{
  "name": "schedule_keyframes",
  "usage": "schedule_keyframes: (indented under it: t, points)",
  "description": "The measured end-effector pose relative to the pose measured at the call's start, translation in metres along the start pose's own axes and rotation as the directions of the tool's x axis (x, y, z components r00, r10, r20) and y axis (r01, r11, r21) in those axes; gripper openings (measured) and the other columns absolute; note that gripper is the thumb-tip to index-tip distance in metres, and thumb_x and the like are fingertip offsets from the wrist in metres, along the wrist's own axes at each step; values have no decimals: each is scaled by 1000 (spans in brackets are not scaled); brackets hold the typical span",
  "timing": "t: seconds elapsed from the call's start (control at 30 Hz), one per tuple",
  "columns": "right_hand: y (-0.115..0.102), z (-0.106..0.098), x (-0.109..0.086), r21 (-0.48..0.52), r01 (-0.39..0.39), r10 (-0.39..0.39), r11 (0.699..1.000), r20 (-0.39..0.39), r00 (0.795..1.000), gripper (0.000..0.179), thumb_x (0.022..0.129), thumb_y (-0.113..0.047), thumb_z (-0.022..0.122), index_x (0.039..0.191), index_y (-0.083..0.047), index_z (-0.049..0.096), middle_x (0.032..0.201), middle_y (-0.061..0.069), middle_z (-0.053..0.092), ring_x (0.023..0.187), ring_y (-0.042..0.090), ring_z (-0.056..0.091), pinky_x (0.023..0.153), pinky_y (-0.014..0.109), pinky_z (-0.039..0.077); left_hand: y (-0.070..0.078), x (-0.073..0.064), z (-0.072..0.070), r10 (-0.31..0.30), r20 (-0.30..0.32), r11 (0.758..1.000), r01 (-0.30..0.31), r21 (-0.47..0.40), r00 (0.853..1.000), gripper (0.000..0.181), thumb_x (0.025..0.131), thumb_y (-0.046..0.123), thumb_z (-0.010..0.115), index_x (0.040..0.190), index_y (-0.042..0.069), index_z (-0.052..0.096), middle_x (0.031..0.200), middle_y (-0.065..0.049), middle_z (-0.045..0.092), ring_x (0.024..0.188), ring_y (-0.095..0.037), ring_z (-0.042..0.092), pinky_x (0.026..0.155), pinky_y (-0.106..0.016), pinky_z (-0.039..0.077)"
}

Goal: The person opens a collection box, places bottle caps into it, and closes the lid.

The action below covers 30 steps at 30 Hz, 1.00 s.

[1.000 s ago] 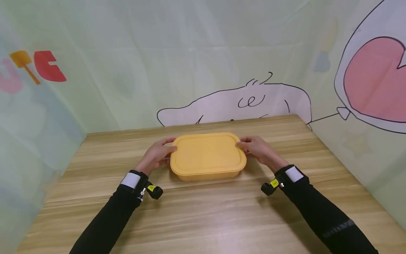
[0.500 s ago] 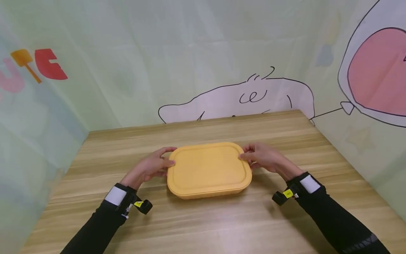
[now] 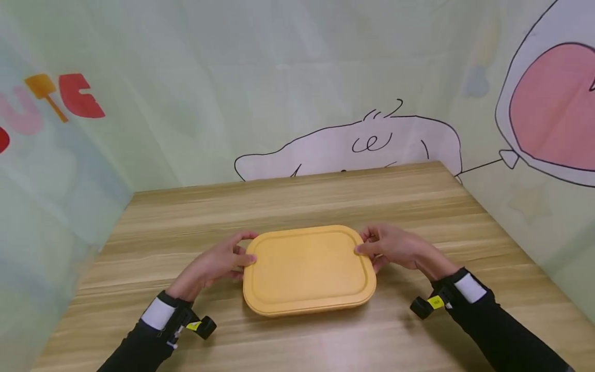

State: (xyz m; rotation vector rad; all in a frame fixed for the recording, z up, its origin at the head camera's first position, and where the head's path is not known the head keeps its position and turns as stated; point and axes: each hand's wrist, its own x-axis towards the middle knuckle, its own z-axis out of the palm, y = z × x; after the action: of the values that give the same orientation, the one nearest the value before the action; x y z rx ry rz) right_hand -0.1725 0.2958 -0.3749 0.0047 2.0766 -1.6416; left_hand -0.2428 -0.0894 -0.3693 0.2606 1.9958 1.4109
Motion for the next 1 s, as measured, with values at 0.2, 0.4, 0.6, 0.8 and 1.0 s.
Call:
schedule_keyframes:
  t: [0.2,0.4,0.6,0.8,1.0]
  points:
    - [5,5,-5,14,2,-2,1000,12,1000,30,98,-12,67,112,7,48,94,17,61,73,25,68,62,35,58,-6,-6,3,3,16,1000,-2,-15,1000,57,100,4,61,151,8,35,102,-17,53,82,-23,60,67,-34,54]
    - [7,6,-9,15,19,-19,1000,30,999,29,98,-11,66,111,7,47,92,16,60,71,23,66,60,32,58,-11,-10,6,24,38,999,-22,-36,999,55,101,6,60,150,9,36,104,-17,54,83,-24,61,68,-36,54]
    - [8,7,-11,28,8,-9,1000,22,1000,31,98,-12,67,113,7,47,93,15,59,73,23,67,60,32,58,-11,-12,6,38,54,999,-36,-30,998,56,101,8,60,151,9,34,102,-17,53,83,-23,61,68,-36,53]
    - [9,6,-10,27,0,0,1000,10,1000,35,96,-13,69,115,7,48,94,14,59,73,22,66,59,31,57,-12,-11,5,46,49,999,-46,-13,998,58,101,10,61,152,9,33,103,-17,55,84,-23,63,69,-36,55]
    - [13,-3,-4,-77,-27,21,997,-69,997,40,94,-25,73,115,4,55,88,11,59,76,23,62,63,33,55,-16,-10,-8,54,81,998,-56,16,995,63,101,20,63,152,1,32,109,-17,58,88,-23,63,76,-36,56]
